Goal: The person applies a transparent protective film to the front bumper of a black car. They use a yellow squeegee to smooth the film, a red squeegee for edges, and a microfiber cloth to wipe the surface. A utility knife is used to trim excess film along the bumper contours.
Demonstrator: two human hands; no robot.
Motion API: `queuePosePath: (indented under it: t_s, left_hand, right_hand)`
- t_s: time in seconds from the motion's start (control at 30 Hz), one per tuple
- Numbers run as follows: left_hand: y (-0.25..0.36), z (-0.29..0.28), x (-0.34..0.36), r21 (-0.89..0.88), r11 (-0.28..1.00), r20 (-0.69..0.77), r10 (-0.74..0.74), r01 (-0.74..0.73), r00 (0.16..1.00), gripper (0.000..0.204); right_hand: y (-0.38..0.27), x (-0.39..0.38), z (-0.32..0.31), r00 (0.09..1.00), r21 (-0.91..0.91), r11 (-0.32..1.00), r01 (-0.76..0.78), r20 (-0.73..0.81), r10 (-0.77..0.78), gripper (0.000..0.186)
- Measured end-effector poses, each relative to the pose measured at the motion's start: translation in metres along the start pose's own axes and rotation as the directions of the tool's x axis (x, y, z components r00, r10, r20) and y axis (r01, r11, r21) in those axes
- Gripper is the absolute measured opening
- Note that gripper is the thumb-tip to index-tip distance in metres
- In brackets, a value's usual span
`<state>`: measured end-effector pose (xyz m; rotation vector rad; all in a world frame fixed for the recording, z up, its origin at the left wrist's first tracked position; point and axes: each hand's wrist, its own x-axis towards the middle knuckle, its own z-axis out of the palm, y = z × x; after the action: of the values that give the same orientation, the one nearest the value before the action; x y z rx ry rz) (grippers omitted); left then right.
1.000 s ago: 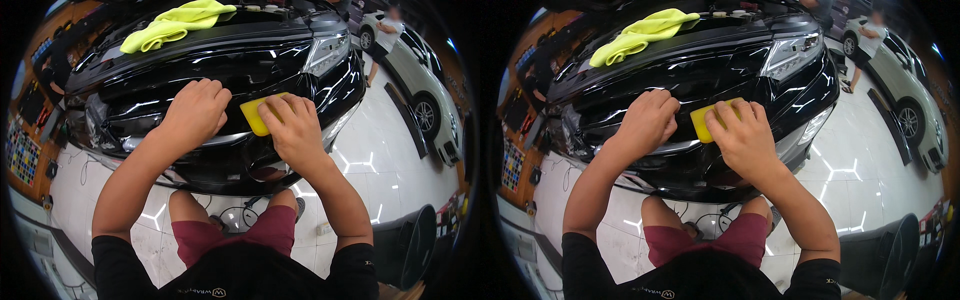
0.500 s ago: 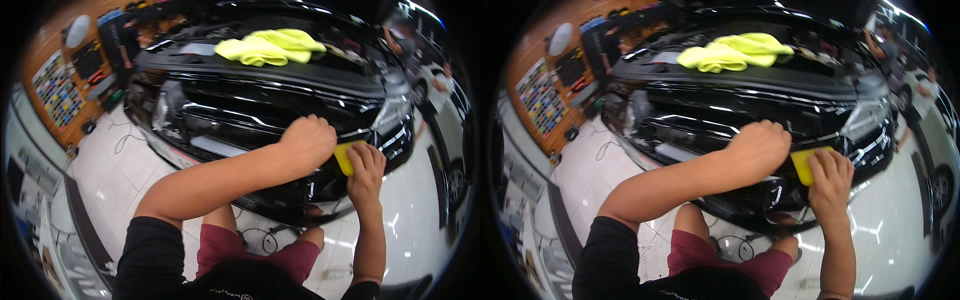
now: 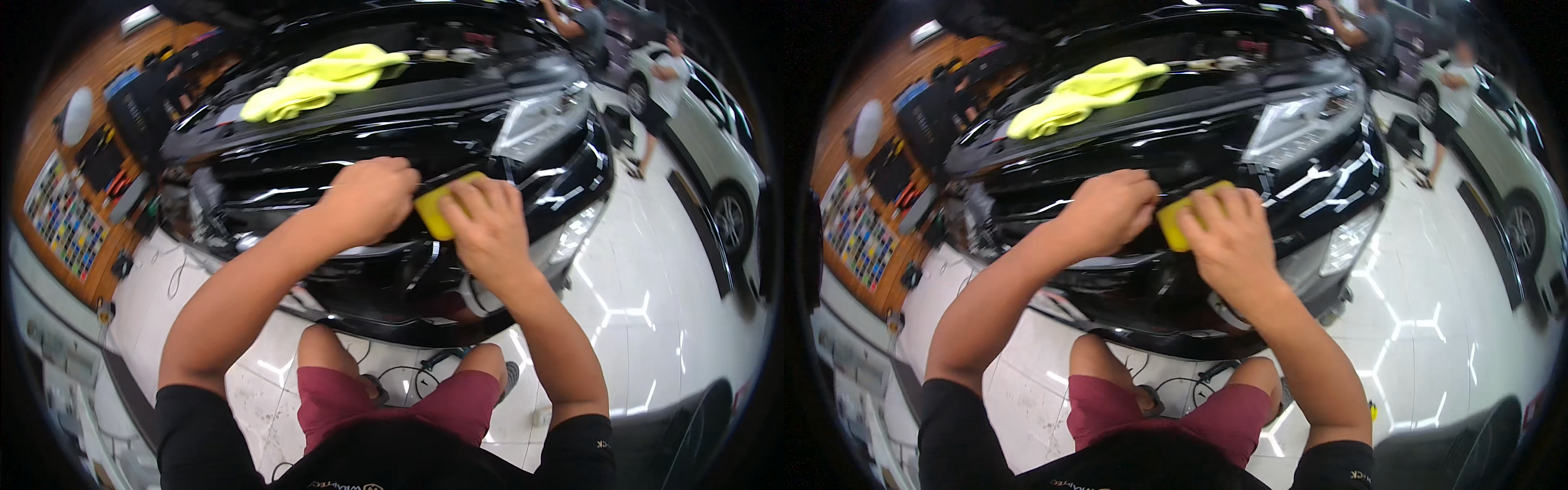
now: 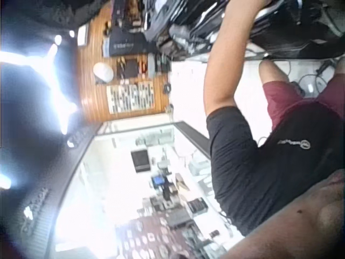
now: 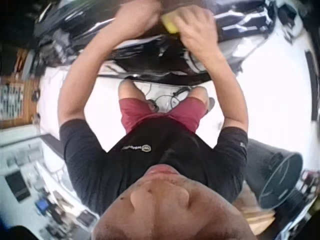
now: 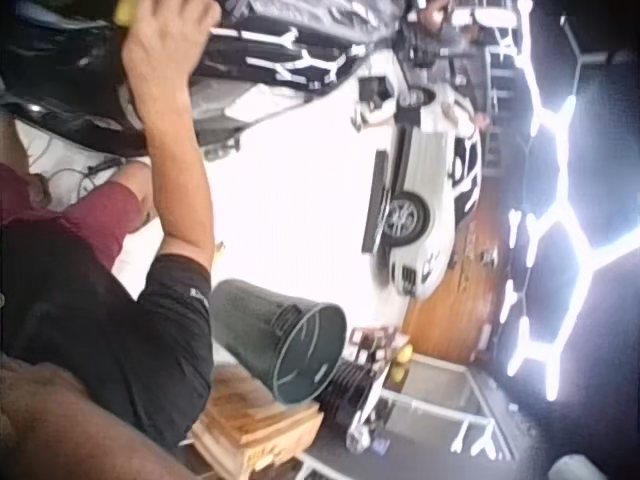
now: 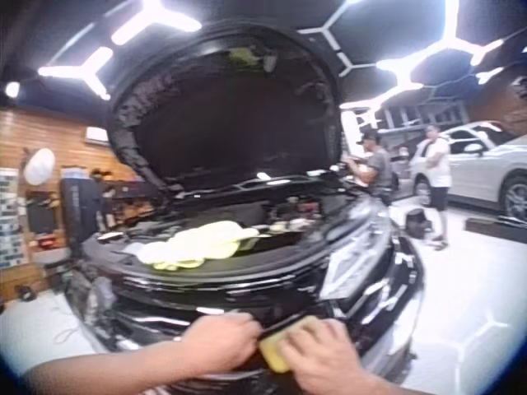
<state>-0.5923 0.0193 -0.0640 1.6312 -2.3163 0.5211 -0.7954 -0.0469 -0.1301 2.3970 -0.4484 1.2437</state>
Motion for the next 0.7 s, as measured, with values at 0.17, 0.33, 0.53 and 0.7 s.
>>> queuePosePath:
  t_s: [0.17,0.33,0.53,0.7]
  left_hand:
    - [0.012,-0.001,0.002,-0.016,0.998,-0.064,-0.055,0.054,0.996,0.008]
    - [0.009,-0.001,0.007,-0.015,1.0,-0.019,0.024,-0.024,1.0,0.007]
    - [0.016,0.004,0.003,-0.054,0.998,-0.135,-0.03,0.023,0.99,0.01]
    - [0.011,0.005,0.011,0.049,0.996,-0.037,0.072,-0.07,0.997,0.01]
  right_hand:
    - [0.014,-0.013,0.011,0.996,0.002,0.999,-0.048,-0.072,0.048,0.028]
    - [0.012,-0.015,0.011,0.995,0.047,0.995,-0.084,-0.058,0.087,0.032]
    - [0.012,-0.016,0.01,0.995,0.054,0.995,-0.088,-0.037,0.09,0.032]
    - [0.013,-0.016,0.009,0.995,0.067,0.993,-0.095,-0.017,0.097,0.034]
